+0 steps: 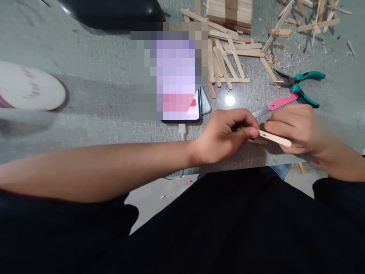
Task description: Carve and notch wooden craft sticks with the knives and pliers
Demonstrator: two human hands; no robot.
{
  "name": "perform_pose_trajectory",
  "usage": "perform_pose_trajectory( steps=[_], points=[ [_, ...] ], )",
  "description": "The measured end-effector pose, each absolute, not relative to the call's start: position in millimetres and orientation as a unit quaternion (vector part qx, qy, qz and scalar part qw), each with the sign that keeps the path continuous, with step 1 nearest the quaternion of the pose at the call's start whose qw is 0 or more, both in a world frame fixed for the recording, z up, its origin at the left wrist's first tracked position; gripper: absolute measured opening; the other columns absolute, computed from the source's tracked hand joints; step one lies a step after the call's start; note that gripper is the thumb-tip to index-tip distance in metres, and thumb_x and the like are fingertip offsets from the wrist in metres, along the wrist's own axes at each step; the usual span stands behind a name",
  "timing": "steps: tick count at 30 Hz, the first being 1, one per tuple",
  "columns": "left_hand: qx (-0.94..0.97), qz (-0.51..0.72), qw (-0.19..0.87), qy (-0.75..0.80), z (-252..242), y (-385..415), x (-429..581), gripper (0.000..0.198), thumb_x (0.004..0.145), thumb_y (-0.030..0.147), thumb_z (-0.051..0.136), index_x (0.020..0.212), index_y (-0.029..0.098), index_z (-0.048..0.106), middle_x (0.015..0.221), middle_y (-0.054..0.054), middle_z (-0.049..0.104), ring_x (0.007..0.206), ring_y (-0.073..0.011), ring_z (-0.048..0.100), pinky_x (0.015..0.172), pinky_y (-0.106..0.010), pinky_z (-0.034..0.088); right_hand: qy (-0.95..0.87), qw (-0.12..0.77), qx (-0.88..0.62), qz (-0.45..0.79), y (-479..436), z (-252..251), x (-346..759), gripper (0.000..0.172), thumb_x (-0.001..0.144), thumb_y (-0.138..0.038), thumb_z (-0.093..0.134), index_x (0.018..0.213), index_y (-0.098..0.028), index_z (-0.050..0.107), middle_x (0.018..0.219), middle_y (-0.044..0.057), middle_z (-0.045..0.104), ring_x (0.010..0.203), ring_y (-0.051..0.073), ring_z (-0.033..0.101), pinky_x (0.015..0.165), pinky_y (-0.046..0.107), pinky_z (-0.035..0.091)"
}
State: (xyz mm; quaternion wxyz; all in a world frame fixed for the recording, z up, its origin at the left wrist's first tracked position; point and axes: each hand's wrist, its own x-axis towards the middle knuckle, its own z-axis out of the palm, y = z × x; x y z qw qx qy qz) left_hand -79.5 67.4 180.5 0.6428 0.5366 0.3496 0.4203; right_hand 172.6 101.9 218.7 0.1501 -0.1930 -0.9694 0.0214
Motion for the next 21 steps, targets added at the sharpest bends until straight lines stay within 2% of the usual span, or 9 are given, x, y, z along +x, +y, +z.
perform_pose_trajectory(
  steps=[5, 11, 17, 21],
  points=[
    [0.545, 0.429, 0.638, 0.335, 181, 69, -80, 0.041, 0.092, 0.057, 0.097, 0.079, 0.022, 0.08, 0.068, -0.002, 0.074, 0.065, -0.0169, 0.066, 0.061, -0.028, 0.051, -0.973, 0.133, -0.182, 0.059, 103, 219, 178, 0.026, 0.115, -0.029, 0.049, 0.103, -0.026, 0.072, 0.079, 0.002, 0.067, 0.066, 0.019, 0.05, 0.063, 0.039, 0.032],
    [0.557, 0.43, 0.633, 0.323, 177, 69, -80, 0.04, 0.097, 0.053, 0.094, 0.08, 0.02, 0.078, 0.071, -0.001, 0.075, 0.063, -0.0128, 0.063, 0.063, -0.025, 0.052, -0.977, 0.103, -0.178, 0.058, 103, 222, 179, 0.036, 0.119, -0.034, 0.043, 0.099, -0.026, 0.071, 0.079, 0.002, 0.065, 0.066, 0.018, 0.049, 0.064, 0.039, 0.031],
    [0.567, 0.434, 0.622, 0.321, 174, 68, -77, 0.046, 0.097, 0.056, 0.093, 0.078, 0.02, 0.072, 0.068, 0.0, 0.072, 0.062, -0.0121, 0.063, 0.06, -0.025, 0.052, -0.98, 0.11, -0.16, 0.035, 103, 225, 173, 0.028, 0.117, -0.027, 0.048, 0.1, -0.023, 0.071, 0.078, 0.001, 0.062, 0.066, 0.017, 0.045, 0.064, 0.037, 0.03],
    [0.558, 0.445, 0.623, 0.32, 173, 69, -76, 0.041, 0.099, 0.047, 0.091, 0.077, 0.02, 0.071, 0.066, 0.001, 0.069, 0.06, -0.0114, 0.062, 0.058, -0.025, 0.051, -0.975, 0.138, -0.174, 0.021, 101, 224, 167, 0.026, 0.112, -0.02, 0.05, 0.095, -0.023, 0.069, 0.074, -0.001, 0.058, 0.065, 0.018, 0.04, 0.062, 0.036, 0.03]
  ],
)
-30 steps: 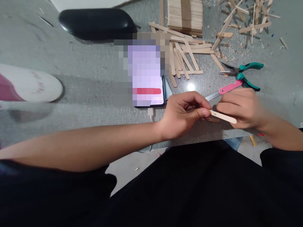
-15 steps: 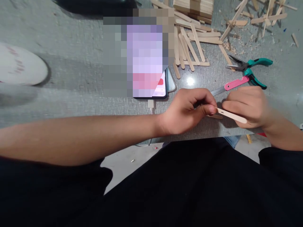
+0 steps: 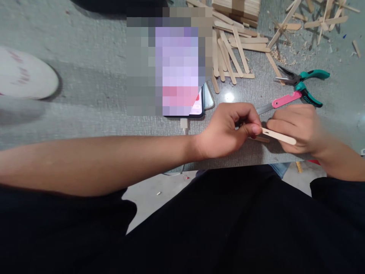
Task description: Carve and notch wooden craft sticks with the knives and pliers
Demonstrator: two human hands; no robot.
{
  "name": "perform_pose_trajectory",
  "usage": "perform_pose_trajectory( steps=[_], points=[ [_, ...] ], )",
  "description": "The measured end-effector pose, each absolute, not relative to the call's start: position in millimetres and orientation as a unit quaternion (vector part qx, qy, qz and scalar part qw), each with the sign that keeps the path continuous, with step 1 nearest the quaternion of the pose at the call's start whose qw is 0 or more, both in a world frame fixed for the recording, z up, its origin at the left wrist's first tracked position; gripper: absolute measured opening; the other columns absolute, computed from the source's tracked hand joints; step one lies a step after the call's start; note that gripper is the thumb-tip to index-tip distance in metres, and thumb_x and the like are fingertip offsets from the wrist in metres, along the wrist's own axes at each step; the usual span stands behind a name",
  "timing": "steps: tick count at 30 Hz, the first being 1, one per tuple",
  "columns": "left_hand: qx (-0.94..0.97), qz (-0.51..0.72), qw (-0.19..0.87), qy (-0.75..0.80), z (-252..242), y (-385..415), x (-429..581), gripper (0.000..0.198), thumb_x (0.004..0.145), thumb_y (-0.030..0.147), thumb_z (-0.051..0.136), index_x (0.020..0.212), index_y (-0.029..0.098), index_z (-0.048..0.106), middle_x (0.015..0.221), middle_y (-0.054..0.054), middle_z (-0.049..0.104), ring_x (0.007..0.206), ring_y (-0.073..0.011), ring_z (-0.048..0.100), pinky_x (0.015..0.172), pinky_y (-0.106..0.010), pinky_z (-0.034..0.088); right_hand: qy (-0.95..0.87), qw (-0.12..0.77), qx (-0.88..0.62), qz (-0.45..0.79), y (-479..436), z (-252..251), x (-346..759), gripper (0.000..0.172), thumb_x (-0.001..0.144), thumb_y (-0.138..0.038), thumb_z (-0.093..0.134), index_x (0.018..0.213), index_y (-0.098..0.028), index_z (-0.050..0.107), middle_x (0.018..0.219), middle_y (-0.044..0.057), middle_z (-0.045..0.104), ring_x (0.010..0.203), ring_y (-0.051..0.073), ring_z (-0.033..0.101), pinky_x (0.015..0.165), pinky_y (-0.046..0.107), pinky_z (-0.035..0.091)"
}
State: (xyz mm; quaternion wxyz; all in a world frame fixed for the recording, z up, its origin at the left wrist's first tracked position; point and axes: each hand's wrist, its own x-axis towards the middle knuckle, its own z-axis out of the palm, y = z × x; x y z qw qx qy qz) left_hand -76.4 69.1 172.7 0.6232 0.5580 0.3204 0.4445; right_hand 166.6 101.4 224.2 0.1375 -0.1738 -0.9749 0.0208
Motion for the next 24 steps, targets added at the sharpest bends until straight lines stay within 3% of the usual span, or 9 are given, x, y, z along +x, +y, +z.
perform_pose_trajectory(
  steps=[6, 11, 24],
  points=[
    [0.536, 0.436, 0.644, 0.329, 174, 68, -76, 0.028, 0.095, 0.03, 0.084, 0.075, 0.02, 0.067, 0.065, 0.001, 0.067, 0.059, -0.0117, 0.06, 0.055, -0.024, 0.047, -0.969, 0.149, -0.196, 0.006, 97, 221, 161, 0.019, 0.106, -0.016, 0.055, 0.093, -0.021, 0.068, 0.074, -0.001, 0.056, 0.066, 0.016, 0.041, 0.063, 0.035, 0.03],
    [0.524, 0.445, 0.651, 0.322, 175, 66, -75, 0.019, 0.09, 0.019, 0.076, 0.075, 0.02, 0.065, 0.064, 0.002, 0.065, 0.055, -0.0098, 0.056, 0.053, -0.023, 0.045, -0.964, 0.162, -0.212, -0.008, 95, 220, 158, 0.026, 0.108, -0.019, 0.05, 0.091, -0.022, 0.068, 0.074, 0.0, 0.058, 0.065, 0.017, 0.044, 0.062, 0.035, 0.033],
    [0.491, 0.393, 0.732, 0.261, 172, 64, -78, 0.035, 0.104, 0.041, 0.083, 0.085, 0.023, 0.06, 0.061, 0.003, 0.069, 0.052, -0.0125, 0.064, 0.051, -0.024, 0.049, -0.959, 0.155, -0.231, 0.05, 98, 218, 168, 0.029, 0.119, -0.033, 0.047, 0.1, -0.027, 0.067, 0.078, -0.001, 0.065, 0.065, 0.016, 0.05, 0.062, 0.038, 0.034]
  ],
)
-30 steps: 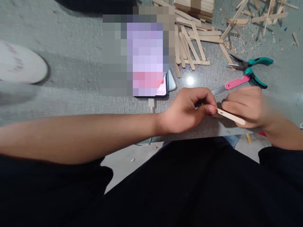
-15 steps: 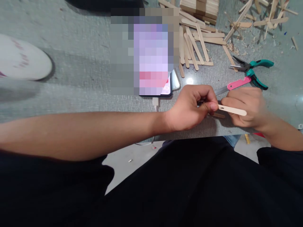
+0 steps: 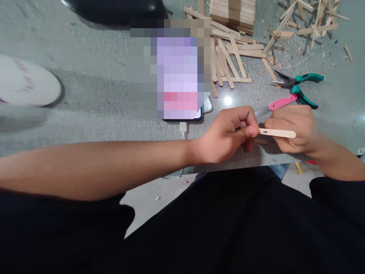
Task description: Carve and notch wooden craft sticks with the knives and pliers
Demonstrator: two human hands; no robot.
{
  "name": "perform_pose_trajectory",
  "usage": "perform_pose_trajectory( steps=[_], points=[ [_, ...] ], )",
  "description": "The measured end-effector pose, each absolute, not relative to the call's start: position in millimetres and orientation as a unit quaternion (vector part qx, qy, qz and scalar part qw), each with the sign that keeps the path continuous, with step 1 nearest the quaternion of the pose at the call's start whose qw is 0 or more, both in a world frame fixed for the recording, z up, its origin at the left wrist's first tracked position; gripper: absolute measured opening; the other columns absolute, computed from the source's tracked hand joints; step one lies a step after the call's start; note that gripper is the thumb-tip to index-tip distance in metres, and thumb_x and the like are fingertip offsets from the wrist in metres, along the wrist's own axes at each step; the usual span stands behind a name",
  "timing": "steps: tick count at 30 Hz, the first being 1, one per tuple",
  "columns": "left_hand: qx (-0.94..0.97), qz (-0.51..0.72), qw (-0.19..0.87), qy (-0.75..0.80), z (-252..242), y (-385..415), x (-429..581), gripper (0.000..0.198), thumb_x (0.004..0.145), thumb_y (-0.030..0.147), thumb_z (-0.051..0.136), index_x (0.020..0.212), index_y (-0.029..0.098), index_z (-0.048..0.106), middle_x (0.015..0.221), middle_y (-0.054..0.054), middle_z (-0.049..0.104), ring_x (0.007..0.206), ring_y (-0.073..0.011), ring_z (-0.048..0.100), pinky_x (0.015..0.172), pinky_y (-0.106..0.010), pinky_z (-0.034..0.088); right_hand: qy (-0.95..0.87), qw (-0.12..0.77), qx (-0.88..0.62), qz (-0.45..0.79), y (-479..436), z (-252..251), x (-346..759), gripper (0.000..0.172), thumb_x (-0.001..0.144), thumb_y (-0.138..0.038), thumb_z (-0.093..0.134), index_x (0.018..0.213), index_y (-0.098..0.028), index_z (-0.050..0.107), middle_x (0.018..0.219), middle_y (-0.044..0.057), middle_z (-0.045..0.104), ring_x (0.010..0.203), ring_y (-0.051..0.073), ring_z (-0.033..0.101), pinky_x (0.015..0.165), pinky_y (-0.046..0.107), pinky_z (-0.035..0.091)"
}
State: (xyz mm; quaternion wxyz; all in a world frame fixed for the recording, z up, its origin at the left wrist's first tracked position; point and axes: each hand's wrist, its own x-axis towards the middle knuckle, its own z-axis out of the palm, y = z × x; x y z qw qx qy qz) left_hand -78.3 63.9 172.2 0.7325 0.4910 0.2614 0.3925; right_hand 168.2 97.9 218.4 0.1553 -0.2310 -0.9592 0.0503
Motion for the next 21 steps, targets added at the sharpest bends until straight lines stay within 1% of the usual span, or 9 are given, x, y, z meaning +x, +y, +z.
perform_pose_trajectory(
  steps=[3, 5, 7, 9, 12, 15, 18, 21],
  points=[
    [0.477, 0.373, 0.755, 0.251, 174.6, 63.7, -78.7, 0.039, 0.104, 0.047, 0.084, 0.085, 0.023, 0.061, 0.061, 0.002, 0.07, 0.052, -0.0125, 0.064, 0.052, -0.024, 0.05, -0.963, 0.14, -0.217, 0.08, 99.9, 218.9, 170.5, 0.028, 0.118, -0.031, 0.046, 0.1, -0.028, 0.068, 0.078, -0.001, 0.066, 0.066, 0.016, 0.053, 0.063, 0.039, 0.033],
    [0.472, 0.362, 0.765, 0.249, 176.4, 63.9, -78.9, 0.041, 0.104, 0.049, 0.084, 0.085, 0.023, 0.06, 0.061, 0.002, 0.07, 0.052, -0.0123, 0.064, 0.052, -0.024, 0.05, -0.963, 0.164, -0.194, 0.087, 101.9, 220.0, 169.3, 0.025, 0.116, -0.027, 0.048, 0.101, -0.027, 0.067, 0.075, -0.002, 0.062, 0.064, 0.016, 0.05, 0.062, 0.039, 0.033],
    [0.47, 0.351, 0.771, 0.247, 178.1, 64.5, -78.9, 0.043, 0.104, 0.051, 0.085, 0.084, 0.023, 0.06, 0.061, 0.001, 0.071, 0.052, -0.0119, 0.064, 0.052, -0.024, 0.05, -0.961, 0.197, -0.171, 0.093, 104.2, 221.5, 167.1, 0.021, 0.115, -0.023, 0.05, 0.1, -0.026, 0.065, 0.071, -0.003, 0.057, 0.061, 0.017, 0.045, 0.06, 0.038, 0.031],
    [0.468, 0.345, 0.775, 0.246, 179.3, 65.5, -78.7, 0.047, 0.103, 0.056, 0.086, 0.084, 0.023, 0.06, 0.06, 0.001, 0.071, 0.051, -0.0114, 0.063, 0.052, -0.023, 0.049, -0.959, 0.214, -0.155, 0.104, 106.1, 223.0, 166.0, 0.019, 0.114, -0.02, 0.05, 0.102, -0.026, 0.063, 0.07, -0.004, 0.055, 0.061, 0.017, 0.042, 0.059, 0.038, 0.029],
    [0.461, 0.347, 0.778, 0.247, 179.6, 67.4, -78.0, 0.052, 0.101, 0.063, 0.087, 0.083, 0.023, 0.059, 0.059, 0.001, 0.07, 0.05, -0.0107, 0.061, 0.05, -0.023, 0.047, -0.953, 0.217, -0.146, 0.15, 107.6, 225.0, 168.5, 0.016, 0.115, -0.022, 0.051, 0.105, -0.027, 0.062, 0.073, -0.004, 0.06, 0.062, 0.017, 0.047, 0.061, 0.038, 0.03],
    [0.453, 0.356, 0.783, 0.236, 178.4, 69.6, -77.2, 0.052, 0.101, 0.062, 0.087, 0.083, 0.024, 0.058, 0.057, 0.001, 0.07, 0.047, -0.0113, 0.061, 0.048, -0.024, 0.046, -0.948, 0.199, -0.165, 0.184, 107.2, 226.3, 172.8, 0.016, 0.116, -0.026, 0.053, 0.103, -0.027, 0.063, 0.075, -0.003, 0.063, 0.063, 0.016, 0.051, 0.062, 0.037, 0.031],
    [0.45, 0.364, 0.783, 0.229, 176.8, 70.8, -76.5, 0.05, 0.101, 0.061, 0.088, 0.084, 0.024, 0.059, 0.058, 0.001, 0.07, 0.047, -0.0125, 0.063, 0.047, -0.025, 0.046, -0.95, 0.195, -0.187, 0.16, 106.1, 226.0, 173.8, 0.016, 0.115, -0.027, 0.056, 0.1, -0.027, 0.064, 0.075, -0.003, 0.063, 0.063, 0.016, 0.05, 0.061, 0.037, 0.031],
    [0.446, 0.366, 0.782, 0.237, 175.9, 70.5, -76.0, 0.053, 0.099, 0.066, 0.089, 0.085, 0.024, 0.059, 0.058, 0.0, 0.07, 0.046, -0.0133, 0.063, 0.047, -0.026, 0.046, -0.947, 0.206, -0.2, 0.14, 105.6, 225.2, 171.1, 0.014, 0.114, -0.027, 0.059, 0.101, -0.026, 0.065, 0.076, -0.003, 0.064, 0.064, 0.017, 0.049, 0.06, 0.036, 0.032]
  ],
)
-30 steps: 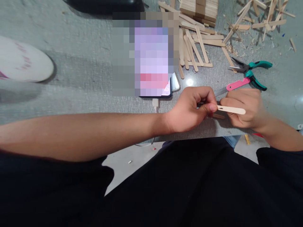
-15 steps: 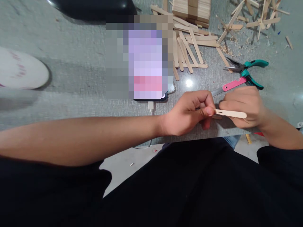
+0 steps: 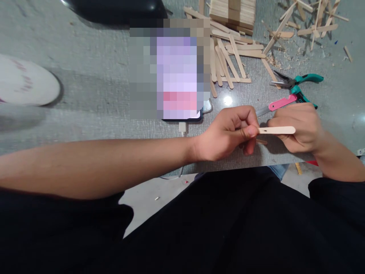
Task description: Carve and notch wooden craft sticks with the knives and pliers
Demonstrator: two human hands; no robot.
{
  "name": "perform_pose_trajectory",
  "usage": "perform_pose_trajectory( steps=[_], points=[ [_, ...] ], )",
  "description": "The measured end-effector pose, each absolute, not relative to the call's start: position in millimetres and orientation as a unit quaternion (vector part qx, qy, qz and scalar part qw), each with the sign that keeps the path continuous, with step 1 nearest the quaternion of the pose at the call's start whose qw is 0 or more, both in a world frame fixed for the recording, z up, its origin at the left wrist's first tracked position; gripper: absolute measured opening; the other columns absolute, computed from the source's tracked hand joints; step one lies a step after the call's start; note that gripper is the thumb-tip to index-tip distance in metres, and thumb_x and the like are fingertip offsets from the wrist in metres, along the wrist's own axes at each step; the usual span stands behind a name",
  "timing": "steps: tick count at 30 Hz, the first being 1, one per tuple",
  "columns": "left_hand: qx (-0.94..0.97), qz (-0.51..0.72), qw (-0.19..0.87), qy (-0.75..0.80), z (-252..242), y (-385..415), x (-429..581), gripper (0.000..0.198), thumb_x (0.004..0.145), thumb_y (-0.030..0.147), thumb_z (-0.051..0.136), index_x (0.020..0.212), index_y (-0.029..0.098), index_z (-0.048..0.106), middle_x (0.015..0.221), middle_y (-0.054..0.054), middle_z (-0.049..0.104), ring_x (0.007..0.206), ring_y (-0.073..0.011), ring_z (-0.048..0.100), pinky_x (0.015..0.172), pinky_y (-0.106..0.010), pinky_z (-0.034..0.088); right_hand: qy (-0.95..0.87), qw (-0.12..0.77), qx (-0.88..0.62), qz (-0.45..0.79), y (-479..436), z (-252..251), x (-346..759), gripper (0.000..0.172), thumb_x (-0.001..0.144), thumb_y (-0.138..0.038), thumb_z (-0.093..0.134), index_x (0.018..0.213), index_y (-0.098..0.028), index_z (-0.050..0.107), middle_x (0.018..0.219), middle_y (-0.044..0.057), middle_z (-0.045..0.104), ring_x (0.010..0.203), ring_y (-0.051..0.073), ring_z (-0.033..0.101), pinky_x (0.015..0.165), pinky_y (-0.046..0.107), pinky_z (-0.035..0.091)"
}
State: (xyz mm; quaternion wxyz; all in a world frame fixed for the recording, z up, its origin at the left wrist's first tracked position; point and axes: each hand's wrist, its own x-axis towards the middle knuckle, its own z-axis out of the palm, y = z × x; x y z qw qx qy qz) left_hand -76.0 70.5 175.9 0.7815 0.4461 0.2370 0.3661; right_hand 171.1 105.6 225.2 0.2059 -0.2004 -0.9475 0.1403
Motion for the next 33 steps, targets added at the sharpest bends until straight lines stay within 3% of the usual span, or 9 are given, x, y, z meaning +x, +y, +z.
perform_pose_trajectory(
  steps=[4, 16, 22, 33],
  points=[
    [0.447, 0.358, 0.783, 0.241, 176.4, 69.9, -75.8, 0.056, 0.097, 0.07, 0.089, 0.085, 0.024, 0.06, 0.059, 0.0, 0.07, 0.047, -0.0136, 0.065, 0.047, -0.026, 0.047, -0.944, 0.217, -0.203, 0.143, 105.2, 226.3, 167.2, 0.013, 0.112, -0.03, 0.066, 0.099, -0.025, 0.067, 0.077, -0.003, 0.064, 0.065, 0.016, 0.045, 0.06, 0.035, 0.033],
    [0.435, 0.356, 0.792, 0.238, 177.8, 68.8, -75.8, 0.061, 0.092, 0.076, 0.091, 0.085, 0.023, 0.063, 0.061, -0.001, 0.074, 0.051, -0.0138, 0.068, 0.051, -0.025, 0.052, -0.944, 0.199, -0.217, 0.152, 104.5, 225.0, 167.7, 0.019, 0.113, -0.029, 0.06, 0.097, -0.026, 0.068, 0.076, -0.003, 0.065, 0.064, 0.016, 0.049, 0.06, 0.036, 0.032],
    [0.438, 0.355, 0.793, 0.232, 179.0, 69.9, -74.7, 0.063, 0.091, 0.08, 0.09, 0.085, 0.023, 0.062, 0.063, -0.001, 0.075, 0.053, -0.0144, 0.07, 0.052, -0.026, 0.056, -0.948, 0.195, -0.205, 0.143, 105.4, 225.3, 168.5, 0.013, 0.109, -0.021, 0.062, 0.099, -0.025, 0.069, 0.076, -0.003, 0.064, 0.064, 0.015, 0.051, 0.061, 0.036, 0.033],
    [0.451, 0.363, 0.784, 0.223, 177.3, 71.6, -74.9, 0.06, 0.095, 0.076, 0.089, 0.086, 0.023, 0.063, 0.063, -0.001, 0.074, 0.053, -0.0154, 0.072, 0.054, -0.026, 0.059, -0.952, 0.133, -0.239, 0.139, 102.7, 227.4, 172.0, 0.035, 0.117, -0.035, 0.05, 0.095, -0.027, 0.076, 0.075, 0.002, 0.068, 0.065, 0.017, 0.055, 0.064, 0.039, 0.035]
  ],
)
